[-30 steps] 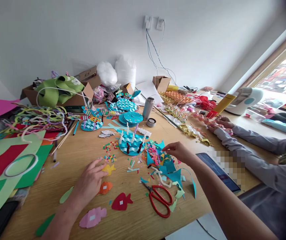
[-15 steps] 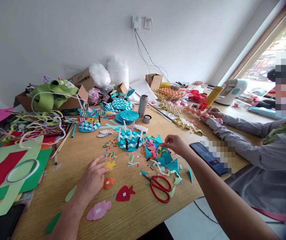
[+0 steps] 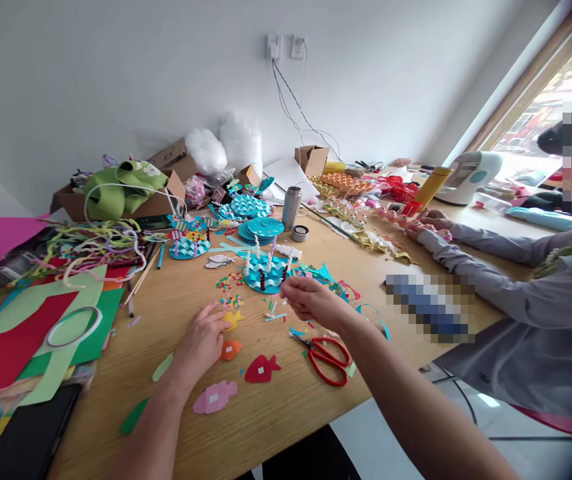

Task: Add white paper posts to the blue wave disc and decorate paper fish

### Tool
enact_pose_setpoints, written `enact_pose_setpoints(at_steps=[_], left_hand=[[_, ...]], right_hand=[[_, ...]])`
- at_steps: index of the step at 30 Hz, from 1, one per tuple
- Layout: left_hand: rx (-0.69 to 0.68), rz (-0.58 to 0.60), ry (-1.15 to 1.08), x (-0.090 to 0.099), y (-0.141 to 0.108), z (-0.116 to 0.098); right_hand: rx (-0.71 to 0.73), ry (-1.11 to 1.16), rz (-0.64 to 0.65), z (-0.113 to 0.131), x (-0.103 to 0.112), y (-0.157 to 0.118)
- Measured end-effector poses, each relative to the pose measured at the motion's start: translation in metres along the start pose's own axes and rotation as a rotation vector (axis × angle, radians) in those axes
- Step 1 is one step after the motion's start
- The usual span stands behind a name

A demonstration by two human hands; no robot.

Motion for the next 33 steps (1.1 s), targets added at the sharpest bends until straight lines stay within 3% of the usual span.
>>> enact_pose_setpoints(at_steps=[3,7,12,18,21,26,33], left_hand=[[0.016,0.032,0.006,0.002,0.000,-0.004],[0.027,0.049,0.003,0.005,0.000,-0.006],[0.014,0.033,0.003,0.009,0.000,-0.006],[0.074,-0.053,-0.015,0.019,-0.002,-0.009],[0.075,0.030,-0.022,0.020,-0.004,-0.012],[0.047,0.158,-0.055,0.020,-0.010,-0.015],[0.086,0.239,-0.080,0.016,-0.013,-0.013]], right_hand=[[0.004,-0.085,0.112,-0.001,-0.030,0.026],[0.088,-0.069,0.125,-0.009,-0.046,0.056],[0.095,0.005,0.116,-0.036,-0.043,0.071],[0.184,-0.146,0.022,-0.047,-0.035,0.072],[0.220,-0.241,-0.023,-0.047,-0.037,0.073],[0.325,-0.585,-0.147,-0.048,-0.042,0.071],[0.362,-0.724,-0.220,-0.049,-0.040,0.071]])
Point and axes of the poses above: each hand's wrist, its own y-axis towards the middle knuckle, its own x-axis out of the back of the hand, z = x × y, the point moved 2 cm from there along y, towards the middle knuckle, and after that the axes turned 12 degrees about z, right-handed, at the moved point
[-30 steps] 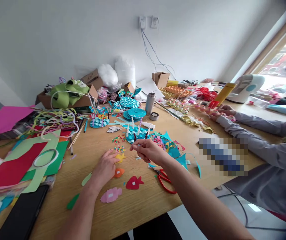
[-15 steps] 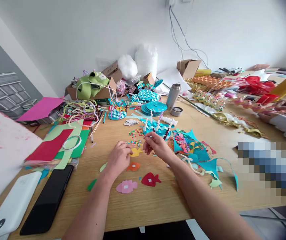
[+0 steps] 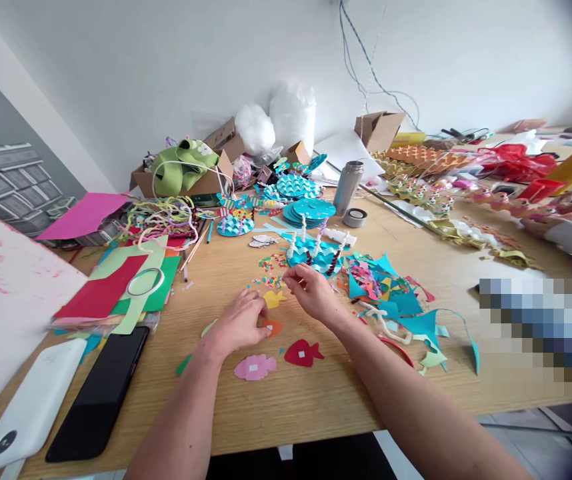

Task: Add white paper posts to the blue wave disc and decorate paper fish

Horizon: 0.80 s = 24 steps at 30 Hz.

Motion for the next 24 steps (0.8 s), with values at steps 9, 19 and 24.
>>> enact_pose_setpoints(at_steps=[9,19,24], left_hand=[[-0.011,0.018,-0.034,-0.0041,0.0046,-0.0002],[-0.026,0.036,-0.072,-0.0045,0.0048,0.0003],[-0.009,0.071,-0.124,-0.0042,0.0051,-0.0026]], right_hand=[[0.017,-0.055,-0.009,0.0005,-0.0023,0.0003],[0.031,-0.079,-0.010,0.0003,-0.0033,-0.0007],[0.052,-0.108,-0.021,0.0005,-0.0031,-0.0003]])
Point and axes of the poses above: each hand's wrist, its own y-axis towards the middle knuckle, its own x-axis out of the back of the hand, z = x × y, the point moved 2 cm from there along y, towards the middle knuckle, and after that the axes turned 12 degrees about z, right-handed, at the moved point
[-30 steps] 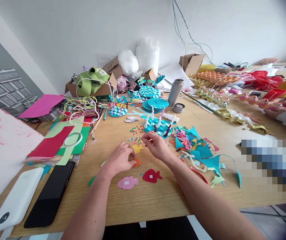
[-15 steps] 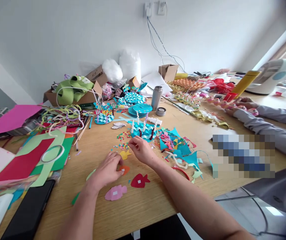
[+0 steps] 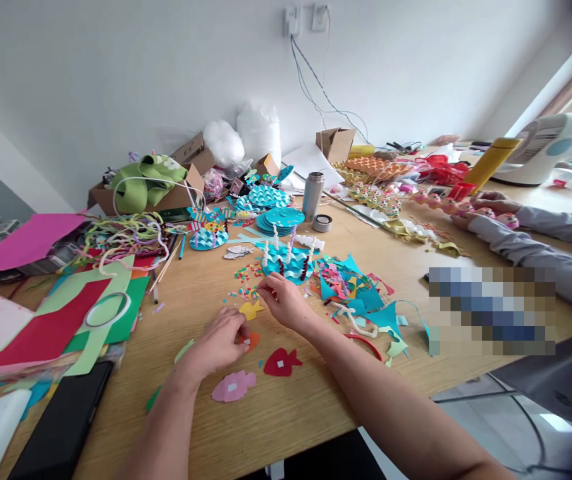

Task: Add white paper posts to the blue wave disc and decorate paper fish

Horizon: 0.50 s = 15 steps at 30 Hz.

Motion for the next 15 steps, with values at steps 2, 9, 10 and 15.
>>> enact_pose_setpoints(at_steps=[2,9,10,15], left_hand=[[0.037,-0.010,-0.042,0.0004,-0.0002,0.0013],[0.096,-0.024,-0.149,0.0024,-0.0016,0.0089],[0.093,-0.017,-0.145,0.0023,-0.0018,0.0091],[0.095,0.032,-0.094,0.0026,-0.0033,0.0028]], right_hand=[[-0.001,-0.009,0.000,0.0007,0.0006,-0.0003],[-0.012,-0.030,0.011,0.0014,0.0014,-0.0013],[-0.010,-0.027,0.009,0.0007,0.0010,-0.0012],[0.008,-0.021,0.014,-0.0026,-0.0008,-0.0009]])
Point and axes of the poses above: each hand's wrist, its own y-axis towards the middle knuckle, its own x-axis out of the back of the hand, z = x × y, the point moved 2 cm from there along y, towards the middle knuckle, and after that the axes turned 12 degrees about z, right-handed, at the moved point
